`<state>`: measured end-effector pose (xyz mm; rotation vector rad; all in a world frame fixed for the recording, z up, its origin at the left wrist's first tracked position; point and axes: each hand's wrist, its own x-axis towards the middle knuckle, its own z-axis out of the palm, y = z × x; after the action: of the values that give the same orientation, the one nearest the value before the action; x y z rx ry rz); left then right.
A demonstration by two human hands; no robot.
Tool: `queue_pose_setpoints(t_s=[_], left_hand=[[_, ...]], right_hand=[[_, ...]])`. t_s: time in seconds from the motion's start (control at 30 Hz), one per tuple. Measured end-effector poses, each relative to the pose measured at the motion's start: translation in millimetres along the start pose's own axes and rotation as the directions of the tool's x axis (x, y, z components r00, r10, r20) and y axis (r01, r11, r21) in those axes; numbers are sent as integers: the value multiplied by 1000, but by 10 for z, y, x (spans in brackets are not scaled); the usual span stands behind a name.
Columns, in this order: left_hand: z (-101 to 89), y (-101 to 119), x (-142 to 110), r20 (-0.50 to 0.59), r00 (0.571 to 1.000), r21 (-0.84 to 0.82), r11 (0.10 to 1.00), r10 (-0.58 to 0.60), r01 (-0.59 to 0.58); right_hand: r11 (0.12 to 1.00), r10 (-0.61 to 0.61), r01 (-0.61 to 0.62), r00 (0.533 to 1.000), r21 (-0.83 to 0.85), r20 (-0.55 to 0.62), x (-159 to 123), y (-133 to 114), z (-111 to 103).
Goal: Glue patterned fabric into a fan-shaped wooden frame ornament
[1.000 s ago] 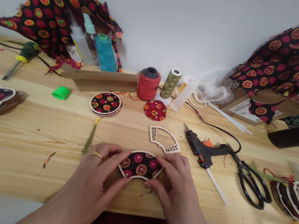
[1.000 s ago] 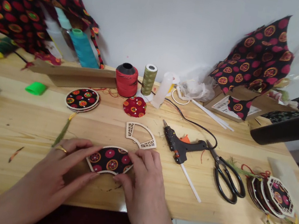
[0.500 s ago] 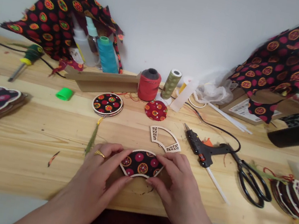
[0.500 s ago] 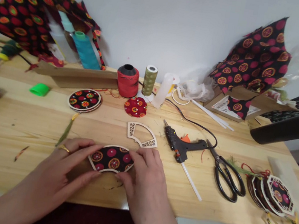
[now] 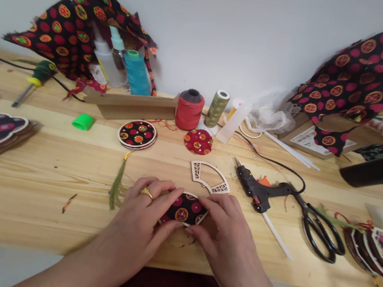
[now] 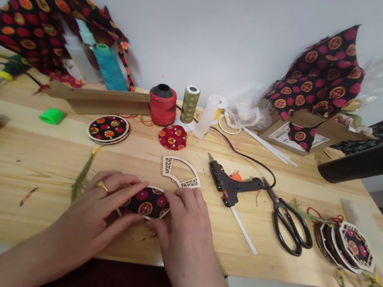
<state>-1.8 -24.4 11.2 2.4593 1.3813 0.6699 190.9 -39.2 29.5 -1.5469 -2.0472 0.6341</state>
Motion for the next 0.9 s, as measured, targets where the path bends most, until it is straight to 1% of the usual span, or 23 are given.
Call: queue_pose_setpoints(t_s=[0.13, 0.3, 0.4, 0.5, 0.6, 0.67, 0.77, 0.9], left_hand=[[12, 16, 49, 15, 1000, 14, 1000, -8, 8], [-47, 43, 78, 98, 994, -5, 999, -46, 47], [-56, 46, 81, 127, 990, -26, 997, -67, 71], [-44, 31, 78, 114, 991, -36, 997, -63, 67], [-28, 6, 71, 98, 994, -35, 998, -49, 53], [-20, -13, 68, 94, 994, -34, 998, -48, 51], [-3, -37, 73, 86, 995, -25, 998, -53, 55], [17, -49, 90, 76, 995, -22, 997, -69, 71]], right_hand=[[1000, 3, -3, 1000, 0, 6, -2, 11, -5], [1000, -5, 4, 1000, 27, 9, -3, 20, 5], [999, -20, 20, 1000, 41, 3, -5, 31, 15], [997, -33, 35, 999, 65, -34, -28, 79, 8], [995, -25, 37, 992, 96, -127, -83, 173, -24], [994, -41, 58, 984, 91, -175, -127, 239, -48], [991, -112, 121, 980, 48, -165, -176, 290, -69], [986, -165, 165, 975, -15, -147, -189, 261, -69]])
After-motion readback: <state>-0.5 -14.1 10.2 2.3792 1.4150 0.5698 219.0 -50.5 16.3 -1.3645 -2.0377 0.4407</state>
